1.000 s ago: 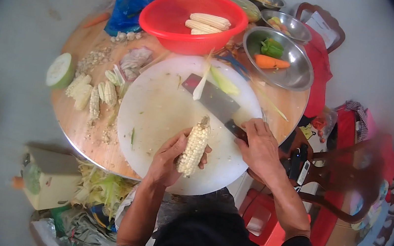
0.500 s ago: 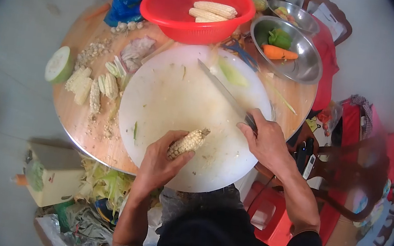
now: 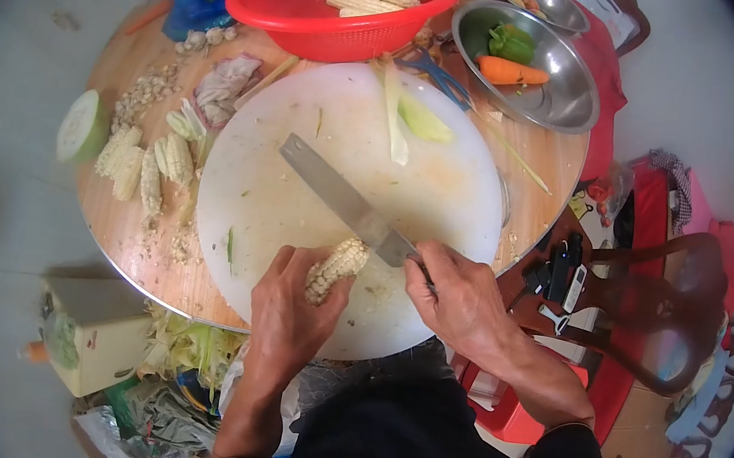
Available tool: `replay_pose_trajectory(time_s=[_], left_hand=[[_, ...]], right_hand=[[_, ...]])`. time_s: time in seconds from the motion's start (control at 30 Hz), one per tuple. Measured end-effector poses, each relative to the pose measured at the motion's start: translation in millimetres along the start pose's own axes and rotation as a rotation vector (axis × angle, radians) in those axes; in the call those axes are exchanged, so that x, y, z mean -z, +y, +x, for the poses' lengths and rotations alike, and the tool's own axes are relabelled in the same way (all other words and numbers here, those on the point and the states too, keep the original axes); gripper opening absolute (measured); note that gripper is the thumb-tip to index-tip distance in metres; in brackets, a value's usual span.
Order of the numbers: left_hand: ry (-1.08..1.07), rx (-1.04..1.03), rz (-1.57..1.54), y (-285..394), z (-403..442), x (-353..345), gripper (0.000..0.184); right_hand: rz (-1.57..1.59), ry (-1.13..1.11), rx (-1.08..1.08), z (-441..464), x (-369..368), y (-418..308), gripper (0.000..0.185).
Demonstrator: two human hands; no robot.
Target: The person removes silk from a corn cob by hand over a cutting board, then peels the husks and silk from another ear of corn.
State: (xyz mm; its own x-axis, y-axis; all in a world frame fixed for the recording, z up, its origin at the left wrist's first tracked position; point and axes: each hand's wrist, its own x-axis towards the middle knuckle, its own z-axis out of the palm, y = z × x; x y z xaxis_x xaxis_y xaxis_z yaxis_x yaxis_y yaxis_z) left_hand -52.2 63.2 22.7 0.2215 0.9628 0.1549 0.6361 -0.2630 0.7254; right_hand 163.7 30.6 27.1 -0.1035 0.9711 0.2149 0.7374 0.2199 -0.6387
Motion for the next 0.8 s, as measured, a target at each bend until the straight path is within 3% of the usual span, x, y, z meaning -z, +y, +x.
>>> replay_pose_trajectory(time_s=[0.17,0.37,0.43,0.47,0.57,0.67,0.77,0.8], left_hand=[[0.043,0.005,0.017,2,-2,-3,0.029],[0.048,0.037,0.024,5,-2,-4,0.029],[0.046,0.058,0.047,5,-3,-5,0.029],[0.04,0.045,0.047,4,-2,-5,0.029],[0.044,0.046,0.049,1,-7,-4,0.03],[0.055,0.031,0.025,-6,-9,-5,0.03],[-0.002,0.076,-0.228,-15,-15,3,0.035],[-0.071,0.163,-0.462,-14,-17,8,0.04]], right_hand=[[-0.022,-0.051,0.015,7,4,-2,0.016],[0.024,0.281,0.075,12,15,-24,0.014],[-0.106,-0.239,0.039,11,-4,-4,0.014],[-0.117,-0.313,-0.088,13,-3,-5,0.021],[-0.072,-0.334,-0.1,22,7,-6,0.02],[-0.052,-0.152,-0.001,23,7,3,0.021],[0.022,0.014,-0.13,26,23,-12,0.021],[0.024,0.014,-0.125,25,24,-12,0.021]])
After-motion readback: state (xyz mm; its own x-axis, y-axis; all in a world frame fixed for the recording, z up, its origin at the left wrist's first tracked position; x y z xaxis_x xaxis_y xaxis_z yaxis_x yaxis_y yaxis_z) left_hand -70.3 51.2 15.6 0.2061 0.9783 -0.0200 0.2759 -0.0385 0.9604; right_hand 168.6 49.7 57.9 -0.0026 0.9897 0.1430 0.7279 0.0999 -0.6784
